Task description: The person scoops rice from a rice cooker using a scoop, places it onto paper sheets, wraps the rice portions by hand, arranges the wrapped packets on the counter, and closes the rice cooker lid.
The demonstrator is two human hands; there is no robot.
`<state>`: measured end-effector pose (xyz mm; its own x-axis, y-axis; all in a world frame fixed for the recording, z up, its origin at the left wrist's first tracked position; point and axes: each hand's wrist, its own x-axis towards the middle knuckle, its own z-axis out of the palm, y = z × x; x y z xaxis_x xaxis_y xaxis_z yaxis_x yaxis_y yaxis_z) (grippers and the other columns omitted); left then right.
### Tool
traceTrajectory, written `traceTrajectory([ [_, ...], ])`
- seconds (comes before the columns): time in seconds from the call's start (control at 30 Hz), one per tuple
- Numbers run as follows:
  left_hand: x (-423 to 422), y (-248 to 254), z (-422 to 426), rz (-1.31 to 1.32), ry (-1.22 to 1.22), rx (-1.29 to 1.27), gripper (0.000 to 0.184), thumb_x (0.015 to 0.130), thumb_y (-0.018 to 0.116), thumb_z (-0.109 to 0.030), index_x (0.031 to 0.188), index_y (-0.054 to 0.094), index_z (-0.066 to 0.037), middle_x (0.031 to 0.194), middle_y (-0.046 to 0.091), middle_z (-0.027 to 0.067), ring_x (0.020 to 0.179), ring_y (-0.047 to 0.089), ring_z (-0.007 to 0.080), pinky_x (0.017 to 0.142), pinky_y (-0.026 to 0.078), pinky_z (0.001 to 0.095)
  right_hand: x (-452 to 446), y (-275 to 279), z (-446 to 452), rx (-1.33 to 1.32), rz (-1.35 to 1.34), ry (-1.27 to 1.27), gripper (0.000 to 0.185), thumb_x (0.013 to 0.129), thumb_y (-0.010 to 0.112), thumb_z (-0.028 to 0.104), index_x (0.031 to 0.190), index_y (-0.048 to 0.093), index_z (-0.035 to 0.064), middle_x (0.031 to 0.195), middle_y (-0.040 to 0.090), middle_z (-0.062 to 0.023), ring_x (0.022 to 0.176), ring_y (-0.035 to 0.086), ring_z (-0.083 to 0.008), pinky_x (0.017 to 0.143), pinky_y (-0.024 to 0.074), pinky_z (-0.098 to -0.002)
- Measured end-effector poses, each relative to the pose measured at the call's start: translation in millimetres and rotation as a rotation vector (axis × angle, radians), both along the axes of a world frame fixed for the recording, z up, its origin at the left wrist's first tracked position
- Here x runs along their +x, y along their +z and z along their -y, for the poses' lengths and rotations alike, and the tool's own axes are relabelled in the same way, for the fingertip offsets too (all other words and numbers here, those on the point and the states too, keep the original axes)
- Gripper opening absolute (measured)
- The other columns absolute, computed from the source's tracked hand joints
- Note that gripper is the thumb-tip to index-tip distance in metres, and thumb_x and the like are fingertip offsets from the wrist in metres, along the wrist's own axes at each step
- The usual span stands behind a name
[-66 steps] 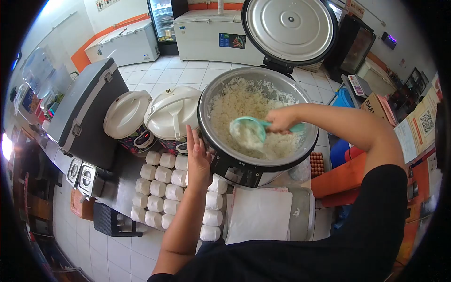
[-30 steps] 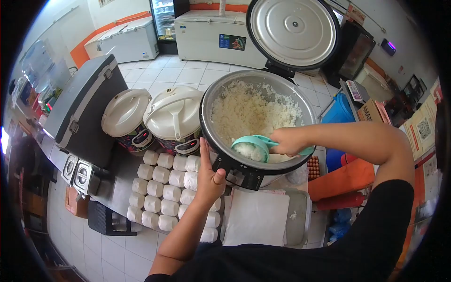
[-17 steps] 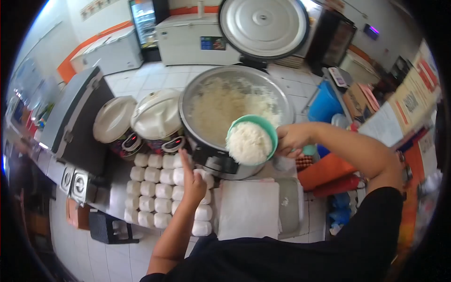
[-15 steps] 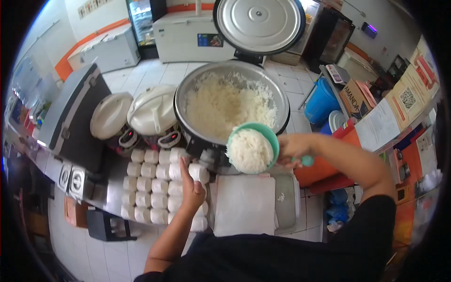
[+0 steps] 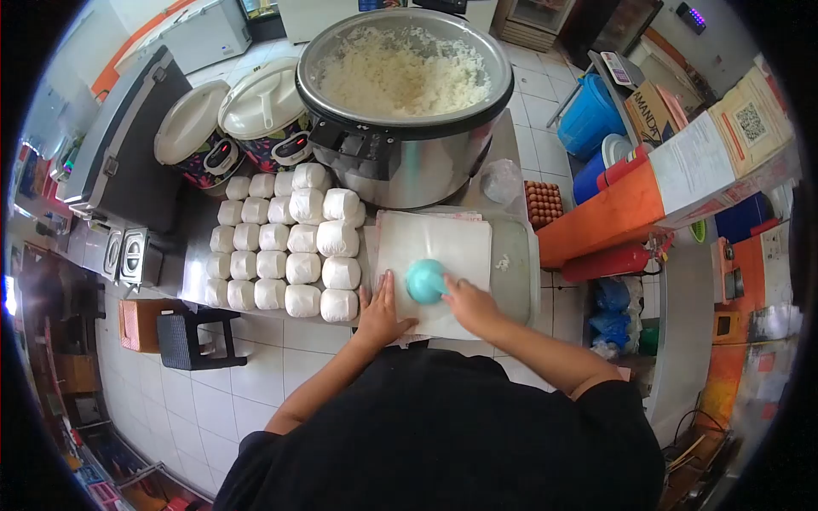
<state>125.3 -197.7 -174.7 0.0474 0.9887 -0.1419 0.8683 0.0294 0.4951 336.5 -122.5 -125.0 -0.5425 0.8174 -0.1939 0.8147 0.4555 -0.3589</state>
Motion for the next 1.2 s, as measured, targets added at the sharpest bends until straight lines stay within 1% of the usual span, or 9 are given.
traceTrajectory([
  [0.17, 0.9, 8.8, -3.0, -0.049, 0.045, -0.078, 0.122, 0.065, 0.072, -0.057, 0.145, 0.002, 0.003, 0.148, 0.027, 0.0193, 0.139, 0.025, 0.0263, 0.110, 0.007, 0.0585, 12.7, -36.6, -6.6, 0.304, -0.134, -0.023, 0.047, 0.090, 0.054, 0.031, 0.132, 0.046, 0.0115, 0.083, 0.054, -0.0109, 0.075, 0.059, -0.0294, 0.061, 0.0501, -0.0422],
  [0.4, 1.0, 12.3, 0.5, -0.056, 0.033, -0.078, 0.118, 0.068, 0.069, -0.059, 0.145, 0.005, 0.004, 0.149, 0.025, 0.0184, 0.140, 0.022, 0.0267, 0.111, 0.006, 0.0565, 24.6, -24.9, 2.8, 0.099, -0.235, -0.160, 0.048, 0.089, 0.057, 0.029, 0.133, 0.046, 0.0121, 0.088, 0.056, -0.0134, 0.077, 0.058, -0.0327, 0.066, 0.0483, -0.0426],
  [0.47, 1.3, 6.3, 3.4, -0.062, 0.021, -0.031, 0.114, 0.070, 0.067, -0.058, 0.145, 0.007, 0.003, 0.149, 0.025, 0.0181, 0.140, 0.021, 0.0268, 0.111, 0.006, 0.0572, 36.7, -25.4, 5.0, 0.260, -0.538, -0.338, 0.046, 0.090, 0.055, 0.025, 0.132, 0.047, 0.0069, 0.097, 0.058, -0.0180, 0.085, 0.058, -0.0363, 0.074, 0.0473, -0.0428],
  [0.7, -2.1, -10.7, 27.0, -0.201, -0.142, 0.092, 0.092, 0.077, 0.057, -0.061, 0.141, 0.030, -0.002, 0.151, 0.023, 0.0150, 0.141, 0.019, 0.0258, 0.110, 0.004, 0.0595, 104.0, -39.2, -15.7, 0.148, -0.289, -0.665, 0.046, 0.091, 0.053, 0.020, 0.128, 0.045, -0.0042, 0.108, 0.057, -0.0256, 0.102, 0.054, -0.0378, 0.087, 0.0434, -0.0431],
  [0.77, -5.3, -6.8, 31.1, -0.172, -0.154, 0.092, 0.091, 0.076, 0.057, -0.063, 0.140, 0.033, -0.002, 0.151, 0.023, 0.0147, 0.141, 0.019, 0.0258, 0.110, 0.004, 0.0592, 88.3, -26.3, -4.2, 0.647, -0.323, -0.396, 0.043, 0.087, 0.061, 0.022, 0.123, 0.052, -0.0008, 0.107, 0.058, -0.0207, 0.102, 0.054, -0.0358, 0.088, 0.0424, -0.0446],
  [0.8, -6.3, -5.2, 33.3, -0.142, -0.168, 0.092, 0.091, 0.076, 0.056, -0.065, 0.139, 0.036, -0.003, 0.151, 0.023, 0.0145, 0.141, 0.019, 0.0257, 0.110, 0.005, 0.0588, 79.8, -22.7, 2.2, 0.644, -0.324, -0.391, 0.043, 0.087, 0.061, 0.022, 0.123, 0.052, -0.0008, 0.107, 0.058, -0.0207, 0.102, 0.054, -0.0358, 0.088, 0.0424, -0.0446],
  [0.87, -6.9, -5.3, 34.9, -0.147, -0.165, 0.078, 0.092, 0.075, 0.056, -0.065, 0.139, 0.036, -0.003, 0.151, 0.023, 0.0144, 0.141, 0.020, 0.0258, 0.110, 0.005, 0.0586, 64.4, -20.6, 17.5, 0.193, -0.549, -0.120, 0.039, 0.078, 0.071, 0.026, 0.109, 0.062, 0.0044, 0.106, 0.060, -0.0133, 0.103, 0.053, -0.0318, 0.089, 0.0419, -0.0420],
  [1.0, -4.9, 0.4, 36.0, -0.137, -0.152, 0.058, 0.093, 0.074, 0.057, -0.066, 0.139, 0.037, -0.004, 0.151, 0.024, 0.0144, 0.140, 0.021, 0.0259, 0.111, 0.006, 0.0578, 53.9, -52.0, 29.9, 0.186, -0.437, 0.066, 0.030, 0.066, 0.077, 0.032, 0.087, 0.070, 0.0126, 0.099, 0.061, -0.0028, 0.095, 0.053, -0.0254, 0.083, 0.0420, -0.0365],
  [1.2, -6.5, 4.7, 35.5, -0.112, -0.150, 0.050, 0.086, 0.074, 0.060, -0.064, 0.135, 0.043, -0.005, 0.150, 0.027, 0.0133, 0.140, 0.022, 0.0248, 0.110, 0.011, 0.0584, 51.7, -68.6, 15.2, 0.121, -0.532, 0.064, 0.015, 0.072, 0.074, 0.025, 0.078, 0.071, 0.0112, 0.085, 0.063, -0.0022, 0.083, 0.053, -0.0233, 0.077, 0.0428, -0.0350],
])
